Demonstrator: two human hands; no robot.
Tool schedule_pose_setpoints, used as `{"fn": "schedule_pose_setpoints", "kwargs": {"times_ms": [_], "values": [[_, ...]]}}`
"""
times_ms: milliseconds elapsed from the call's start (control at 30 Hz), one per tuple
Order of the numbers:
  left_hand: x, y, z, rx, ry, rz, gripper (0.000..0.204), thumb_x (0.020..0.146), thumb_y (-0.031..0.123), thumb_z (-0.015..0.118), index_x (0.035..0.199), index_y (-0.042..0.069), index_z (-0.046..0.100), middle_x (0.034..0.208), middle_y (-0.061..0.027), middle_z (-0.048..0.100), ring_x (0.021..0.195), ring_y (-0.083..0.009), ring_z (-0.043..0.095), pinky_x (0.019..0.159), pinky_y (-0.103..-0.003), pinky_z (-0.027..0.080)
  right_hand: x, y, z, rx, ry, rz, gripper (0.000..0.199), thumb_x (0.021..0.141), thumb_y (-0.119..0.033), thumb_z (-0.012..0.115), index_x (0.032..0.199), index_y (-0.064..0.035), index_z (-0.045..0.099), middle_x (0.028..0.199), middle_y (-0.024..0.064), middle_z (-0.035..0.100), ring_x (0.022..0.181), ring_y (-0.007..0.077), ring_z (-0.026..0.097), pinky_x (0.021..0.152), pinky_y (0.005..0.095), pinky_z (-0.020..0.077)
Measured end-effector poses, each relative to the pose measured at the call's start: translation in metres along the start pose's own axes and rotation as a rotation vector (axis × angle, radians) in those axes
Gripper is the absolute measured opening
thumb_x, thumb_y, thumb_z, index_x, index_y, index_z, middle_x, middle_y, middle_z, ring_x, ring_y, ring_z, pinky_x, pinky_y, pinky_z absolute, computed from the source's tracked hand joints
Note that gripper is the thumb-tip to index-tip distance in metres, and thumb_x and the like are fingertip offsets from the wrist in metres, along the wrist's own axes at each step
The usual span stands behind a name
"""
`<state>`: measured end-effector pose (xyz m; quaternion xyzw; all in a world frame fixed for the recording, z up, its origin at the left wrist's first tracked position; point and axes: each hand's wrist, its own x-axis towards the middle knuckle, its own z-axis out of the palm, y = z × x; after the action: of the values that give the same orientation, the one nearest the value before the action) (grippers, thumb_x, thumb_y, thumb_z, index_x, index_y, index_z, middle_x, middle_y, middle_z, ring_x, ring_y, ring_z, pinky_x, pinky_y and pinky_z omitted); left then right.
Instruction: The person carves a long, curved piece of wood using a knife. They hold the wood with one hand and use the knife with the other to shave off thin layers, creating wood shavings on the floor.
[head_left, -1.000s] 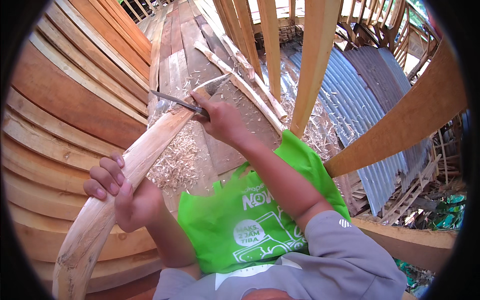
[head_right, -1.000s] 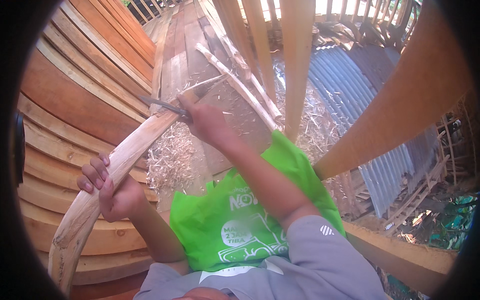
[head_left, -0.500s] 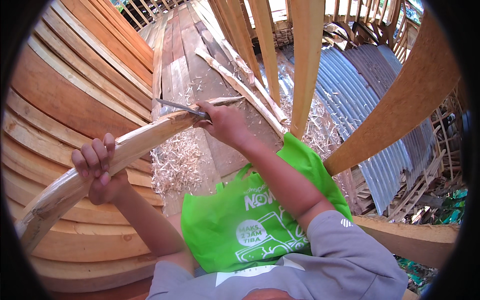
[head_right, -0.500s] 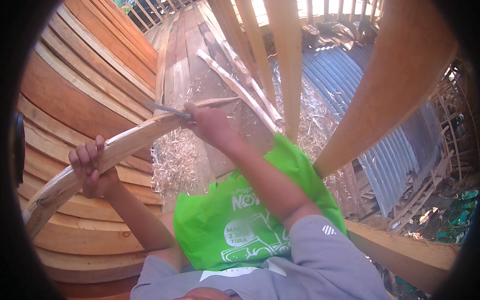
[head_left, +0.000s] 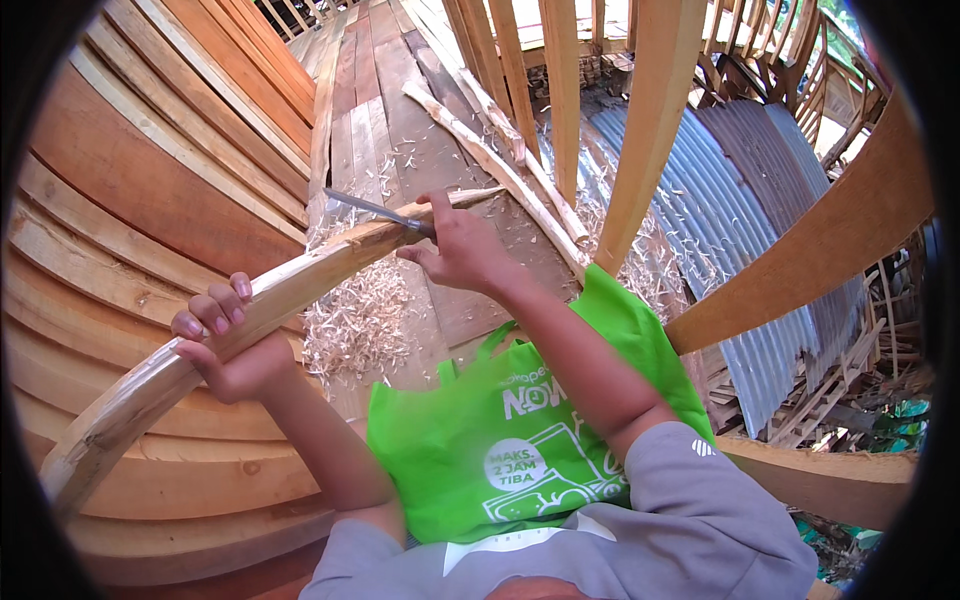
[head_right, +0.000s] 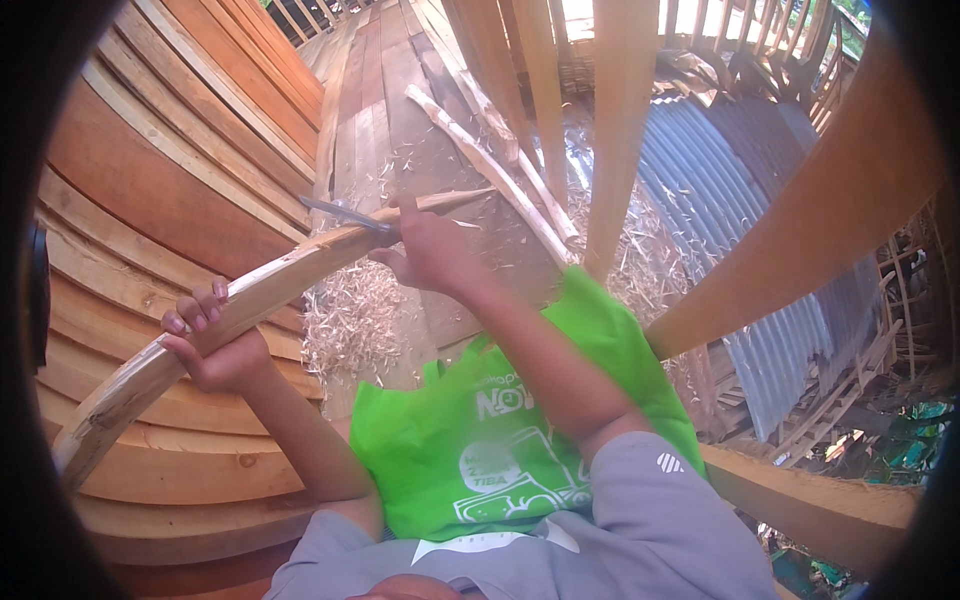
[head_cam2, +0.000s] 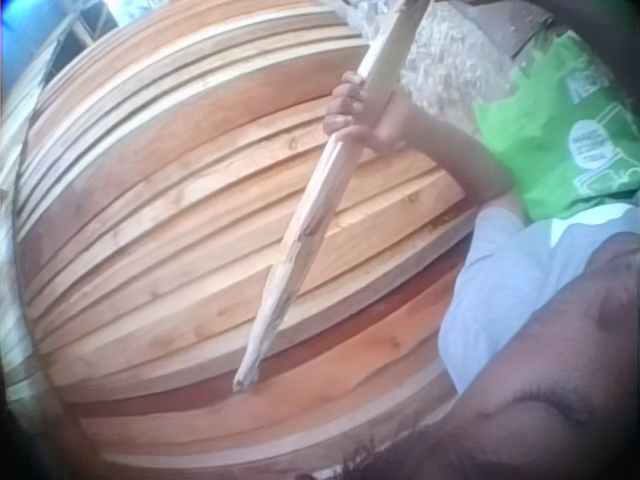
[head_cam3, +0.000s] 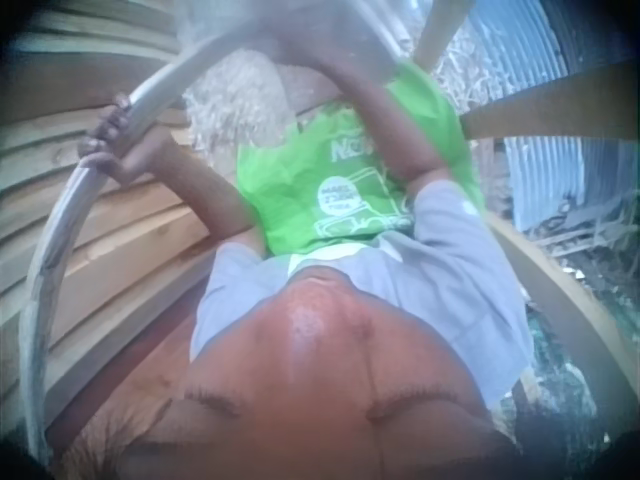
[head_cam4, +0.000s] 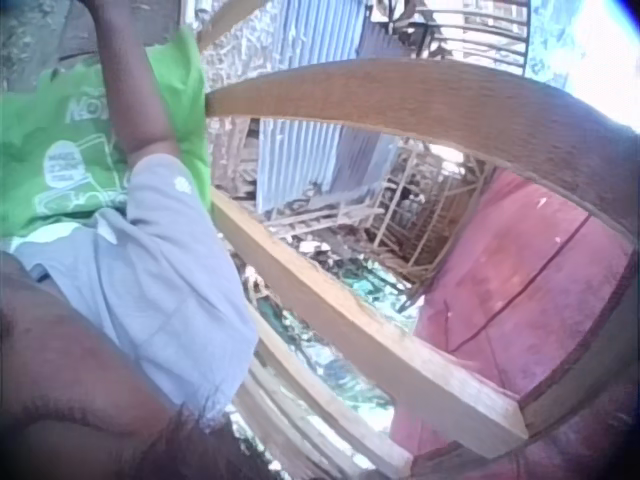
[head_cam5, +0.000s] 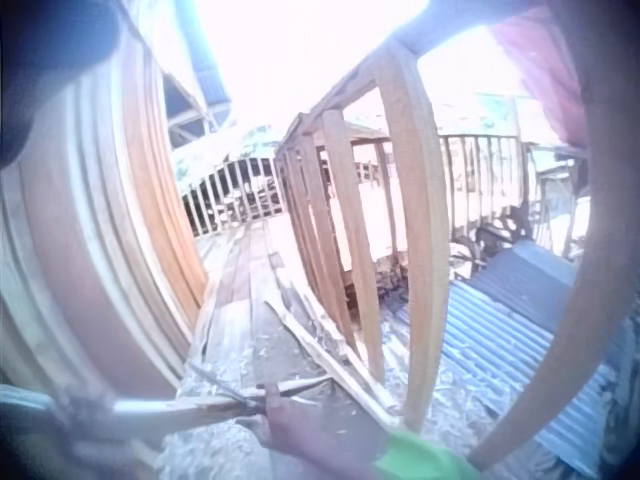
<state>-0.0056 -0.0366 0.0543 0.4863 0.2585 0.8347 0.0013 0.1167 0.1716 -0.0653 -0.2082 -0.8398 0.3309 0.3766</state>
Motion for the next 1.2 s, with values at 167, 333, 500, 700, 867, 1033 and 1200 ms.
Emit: {"fn": "schedule_pose_setpoints", "kwargs": {"times_ms": [167,333,500,700,867,1033,1200], "values": [[0.003,-0.006,0.006,0.054,0.068,0.043,0.024,0.097,0.034,0.058,0.083,0.018,0.046,0.072,0.0041,0.037,0.069,-0.0127,0.04,0.082,-0.038,0.039,0.003,-0.007,-0.004,0.192,-0.148,0.16,0.025,0.095,-0.025,0.061,0.097,-0.0008,0.062,0.077,0.016,0.065,0.068,0.0311,0.061,0.064,0.0412,0.0466],[0.004,-0.019,0.01,0.096,0.079,0.081,0.023,0.097,0.032,0.057,0.085,0.018,0.043,0.075,0.0035,0.037,0.073,-0.0126,0.041,0.083,-0.038,0.038,0.0,-0.01,-0.004,0.225,-0.086,0.195,0.025,0.096,-0.023,0.059,0.096,0.0011,0.066,0.072,0.0143,0.062,0.06,0.0239,0.056,0.059,0.0382,0.043],[0.005,-0.029,0.003,0.055,-0.031,0.054,0.017,0.095,0.026,0.055,0.088,0.016,0.044,0.073,0.0016,0.037,0.071,-0.0121,0.041,0.074,-0.034,0.037,0.004,-0.024,-0.008,0.305,-0.083,0.106,0.025,0.096,-0.021,0.061,0.1,0.0025,0.067,0.072,0.0103,0.062,0.061,0.0144,0.054,0.057,0.0329,0.0432],[0.01,-0.029,0.003,-0.019,-0.135,0.08,0.015,0.092,0.025,0.055,0.087,0.016,0.043,0.068,0.0027,0.036,0.064,-0.0114,0.036,0.065,-0.03,0.032,0.005,-0.033,-0.011,0.377,-0.111,0.19,0.021,0.091,-0.019,0.063,0.1,-0.0001,0.068,0.089,0.0157,0.069,0.076,0.0271,0.067,0.072,0.0382,0.0512],[0.011,-0.029,0.003,-0.062,-0.183,0.067,0.017,0.091,0.026,0.056,0.085,0.017,0.042,0.068,0.0029,0.036,0.064,-0.011,0.036,0.065,-0.03,0.031,0.009,-0.028,-0.006,0.275,-0.133,0.268,0.025,0.093,-0.022,0.061,0.105,-0.0002,0.067,0.09,0.0183,0.068,0.081,0.0306,0.067,0.076,0.0401,0.0503],[0.013,-0.03,-0.007,-0.108,-0.313,0.067,0.018,0.09,0.026,0.056,0.085,0.017,0.041,0.069,0.0028,0.036,0.064,-0.0116,0.036,0.065,-0.03,0.031,0.011,-0.064,-0.028,0.254,-0.316,0.321,0.043,0.099,-0.034,0.044,0.097,0.0008,0.069,0.084,0.0232,0.066,0.085,0.038,0.065,0.081,0.0457,0.0489],[0.015,-0.032,-0.009,-0.162,-0.39,0.071,0.017,0.088,0.023,0.056,0.085,0.017,0.041,0.07,0.0026,0.036,0.063,-0.0119,0.035,0.064,-0.03,0.031,0.008,-0.055,-0.01,-0.162,-0.174,0.424,0.058,0.101,-0.036,0.031,0.085,0.0043,0.068,0.082,0.0295,0.065,0.086,0.0467,0.063,0.083,0.0537,0.0472]]}}
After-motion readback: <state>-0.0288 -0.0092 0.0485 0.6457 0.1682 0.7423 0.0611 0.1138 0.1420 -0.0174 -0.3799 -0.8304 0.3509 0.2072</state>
